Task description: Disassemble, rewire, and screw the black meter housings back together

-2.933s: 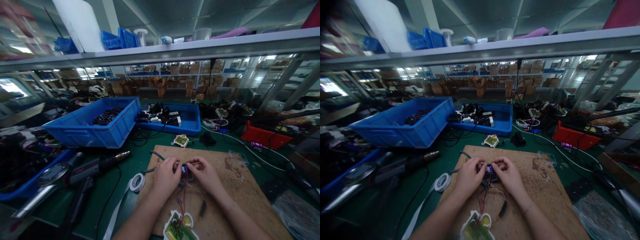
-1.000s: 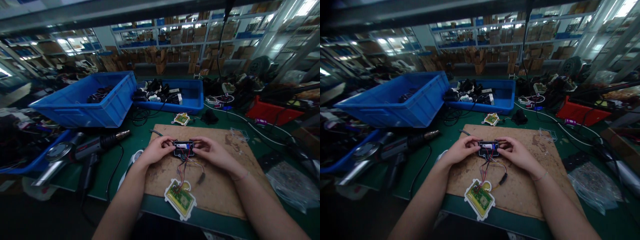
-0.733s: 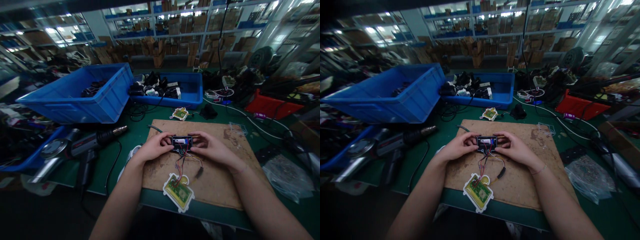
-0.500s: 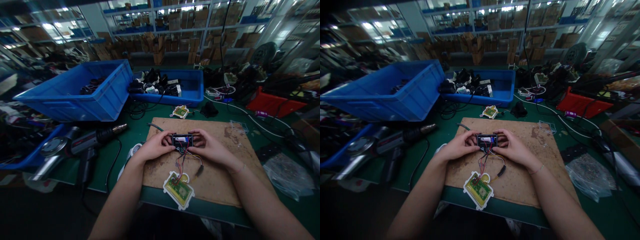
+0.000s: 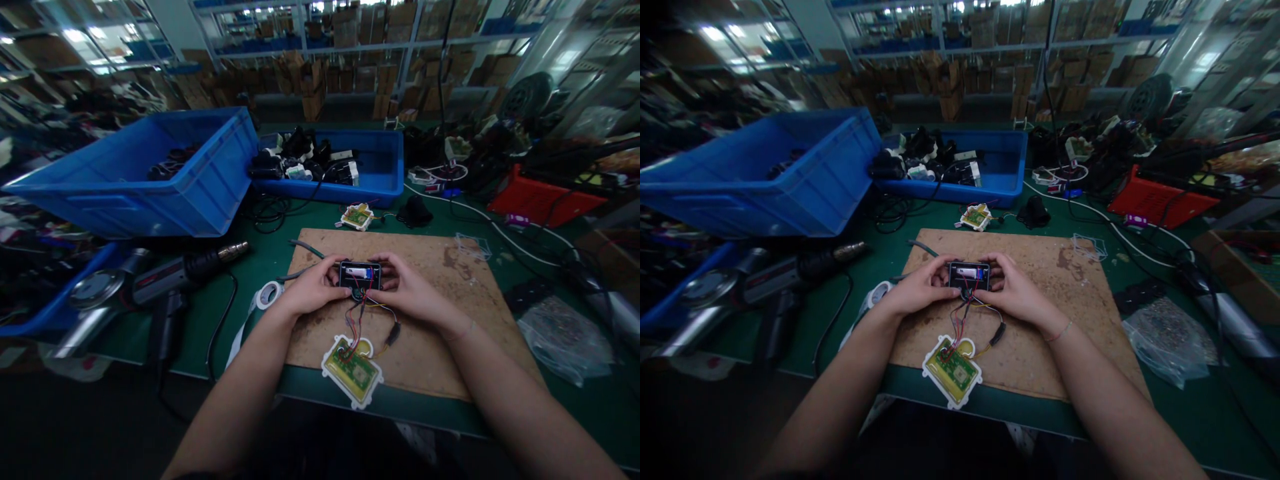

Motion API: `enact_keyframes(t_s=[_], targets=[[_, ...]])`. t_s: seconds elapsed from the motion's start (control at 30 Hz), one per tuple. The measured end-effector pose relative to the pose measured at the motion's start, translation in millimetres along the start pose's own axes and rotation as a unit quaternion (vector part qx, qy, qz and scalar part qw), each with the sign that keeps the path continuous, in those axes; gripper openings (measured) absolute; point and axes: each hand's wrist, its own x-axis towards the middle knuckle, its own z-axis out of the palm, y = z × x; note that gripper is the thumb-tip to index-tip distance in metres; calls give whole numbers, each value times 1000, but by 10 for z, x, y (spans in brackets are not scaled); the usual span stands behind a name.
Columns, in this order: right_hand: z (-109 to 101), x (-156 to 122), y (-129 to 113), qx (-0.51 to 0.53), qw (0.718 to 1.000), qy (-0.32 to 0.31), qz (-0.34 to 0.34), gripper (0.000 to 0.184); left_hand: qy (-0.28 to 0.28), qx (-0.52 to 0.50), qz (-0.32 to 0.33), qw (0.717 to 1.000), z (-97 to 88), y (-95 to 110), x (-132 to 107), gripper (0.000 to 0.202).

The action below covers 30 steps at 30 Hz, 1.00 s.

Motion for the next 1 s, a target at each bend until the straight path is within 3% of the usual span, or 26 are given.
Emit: enact_keyframes(t_s=[0.17, 0.33, 0.53, 0.87, 1.0], targets=[[24, 18, 55, 10, 1000, 8, -16, 58, 6, -40, -15, 999, 18, -43, 45, 72], [31, 33, 94, 17, 999, 20, -33, 62, 47, -8, 2, 999, 52, -69, 53, 69], [6, 27, 86, 49, 999, -11, -22, 71, 35, 67, 36, 997, 48, -54, 5, 68], [83, 25, 71, -35, 996, 22, -83, 72, 78, 133, 69, 986, 114, -39, -25, 77], [104, 32, 67, -33, 996, 28, -77, 68, 86, 141, 62, 984, 133, -22, -27, 75]])
